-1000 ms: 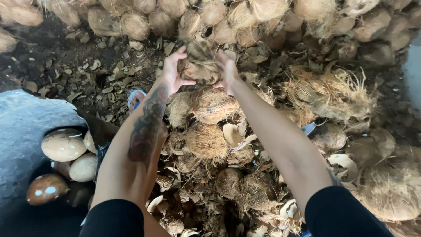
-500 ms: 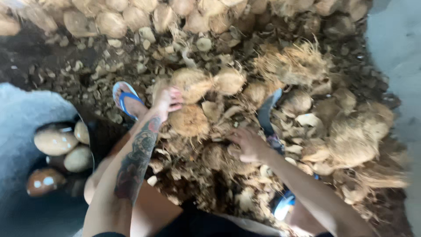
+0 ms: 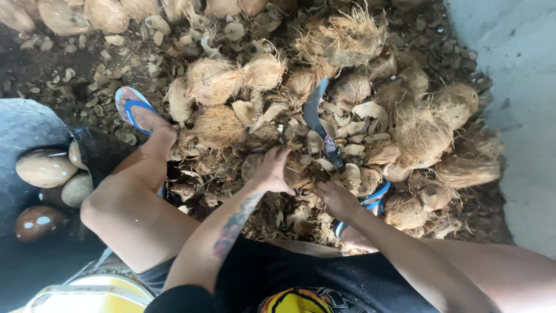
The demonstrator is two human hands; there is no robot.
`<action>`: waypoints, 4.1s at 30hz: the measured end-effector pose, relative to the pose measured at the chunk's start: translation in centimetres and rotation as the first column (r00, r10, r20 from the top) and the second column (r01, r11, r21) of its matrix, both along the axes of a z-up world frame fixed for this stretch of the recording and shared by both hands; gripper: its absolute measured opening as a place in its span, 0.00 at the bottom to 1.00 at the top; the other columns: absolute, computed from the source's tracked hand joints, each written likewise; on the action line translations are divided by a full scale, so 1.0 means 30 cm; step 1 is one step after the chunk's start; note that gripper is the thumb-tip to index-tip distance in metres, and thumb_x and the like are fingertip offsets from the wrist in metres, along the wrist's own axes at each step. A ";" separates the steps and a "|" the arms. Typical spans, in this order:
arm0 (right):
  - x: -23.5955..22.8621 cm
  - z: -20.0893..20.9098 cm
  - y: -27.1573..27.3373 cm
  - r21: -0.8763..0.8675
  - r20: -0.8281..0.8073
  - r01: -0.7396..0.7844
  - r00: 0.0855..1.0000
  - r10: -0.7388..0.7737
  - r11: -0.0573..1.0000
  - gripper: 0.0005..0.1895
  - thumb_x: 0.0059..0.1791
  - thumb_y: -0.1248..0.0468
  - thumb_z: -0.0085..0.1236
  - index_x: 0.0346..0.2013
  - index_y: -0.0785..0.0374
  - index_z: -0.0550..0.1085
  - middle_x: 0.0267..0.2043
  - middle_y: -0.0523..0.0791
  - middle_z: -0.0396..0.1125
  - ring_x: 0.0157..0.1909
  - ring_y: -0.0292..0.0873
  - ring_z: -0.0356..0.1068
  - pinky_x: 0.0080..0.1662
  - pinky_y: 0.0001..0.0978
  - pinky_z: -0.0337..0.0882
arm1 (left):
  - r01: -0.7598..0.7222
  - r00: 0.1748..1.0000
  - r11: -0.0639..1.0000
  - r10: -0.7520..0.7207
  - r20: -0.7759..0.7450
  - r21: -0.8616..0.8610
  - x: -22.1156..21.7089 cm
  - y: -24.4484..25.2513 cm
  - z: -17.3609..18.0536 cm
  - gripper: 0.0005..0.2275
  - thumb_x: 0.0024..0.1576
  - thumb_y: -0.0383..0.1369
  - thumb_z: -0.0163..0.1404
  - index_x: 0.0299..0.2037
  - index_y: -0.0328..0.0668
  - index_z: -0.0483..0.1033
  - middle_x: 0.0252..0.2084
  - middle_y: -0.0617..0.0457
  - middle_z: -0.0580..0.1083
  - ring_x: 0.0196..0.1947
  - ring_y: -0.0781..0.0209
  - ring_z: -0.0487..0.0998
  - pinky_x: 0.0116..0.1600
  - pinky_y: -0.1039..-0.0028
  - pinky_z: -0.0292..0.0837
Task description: The person uses a curved blade to shave the outer husk off coconuts, pours the water into a bucket, and places the shelled coconuts into a large bin.
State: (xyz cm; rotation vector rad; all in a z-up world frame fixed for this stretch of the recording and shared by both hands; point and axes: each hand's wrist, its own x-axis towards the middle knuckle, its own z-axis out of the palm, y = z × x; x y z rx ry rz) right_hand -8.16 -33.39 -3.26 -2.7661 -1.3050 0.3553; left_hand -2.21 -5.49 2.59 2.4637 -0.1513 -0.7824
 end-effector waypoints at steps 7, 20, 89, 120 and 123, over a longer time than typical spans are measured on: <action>-0.014 0.171 -0.066 -0.271 -0.581 0.311 0.702 -0.412 0.911 0.10 0.45 0.69 0.59 0.38 0.55 0.82 0.41 0.50 0.77 0.50 0.62 0.78 0.47 0.53 0.76 | 0.160 0.978 0.977 -0.176 0.109 0.143 0.003 -0.135 -0.110 0.57 0.35 0.48 0.76 0.77 0.54 0.55 0.77 0.30 0.50 0.74 0.16 0.50 0.68 0.28 0.54; 0.484 -0.101 0.137 -0.286 -0.228 0.709 0.603 -0.764 0.645 0.54 0.44 0.45 0.70 0.75 0.53 0.49 0.61 0.57 0.65 0.57 0.69 0.75 0.55 0.71 0.75 | -0.723 0.671 0.365 0.572 -0.472 -0.586 0.065 0.104 0.108 0.35 0.39 0.37 0.73 0.61 0.48 0.78 0.61 0.39 0.77 0.62 0.44 0.77 0.66 0.53 0.71; -0.206 0.896 0.260 0.390 -0.918 0.899 0.395 0.016 0.201 0.08 0.40 0.79 0.58 0.15 0.72 0.74 0.12 0.53 0.68 0.14 0.45 0.72 0.21 0.35 0.74 | -0.776 0.136 -0.438 0.586 -0.799 -0.454 -0.027 0.233 -0.274 0.27 0.68 0.52 0.42 0.76 0.55 0.62 0.73 0.40 0.67 0.70 0.39 0.70 0.73 0.48 0.67; 0.182 -0.033 0.132 -0.062 0.169 0.783 0.620 -0.766 0.619 0.29 0.54 0.49 0.58 0.63 0.60 0.63 0.53 0.52 0.69 0.57 0.58 0.74 0.55 0.48 0.76 | -0.666 0.662 -0.190 0.297 -0.689 -0.721 -0.022 0.170 -0.012 0.22 0.55 0.50 0.57 0.56 0.52 0.75 0.53 0.54 0.71 0.54 0.48 0.73 0.64 0.45 0.69; 0.208 0.087 0.239 0.268 0.214 0.740 0.578 -0.788 0.616 0.15 0.49 0.49 0.62 0.40 0.56 0.80 0.52 0.46 0.70 0.56 0.53 0.68 0.57 0.50 0.65 | -0.615 0.745 -0.110 0.243 -0.621 -0.781 -0.006 0.157 0.059 0.21 0.55 0.47 0.58 0.54 0.51 0.75 0.49 0.55 0.71 0.51 0.49 0.73 0.63 0.46 0.70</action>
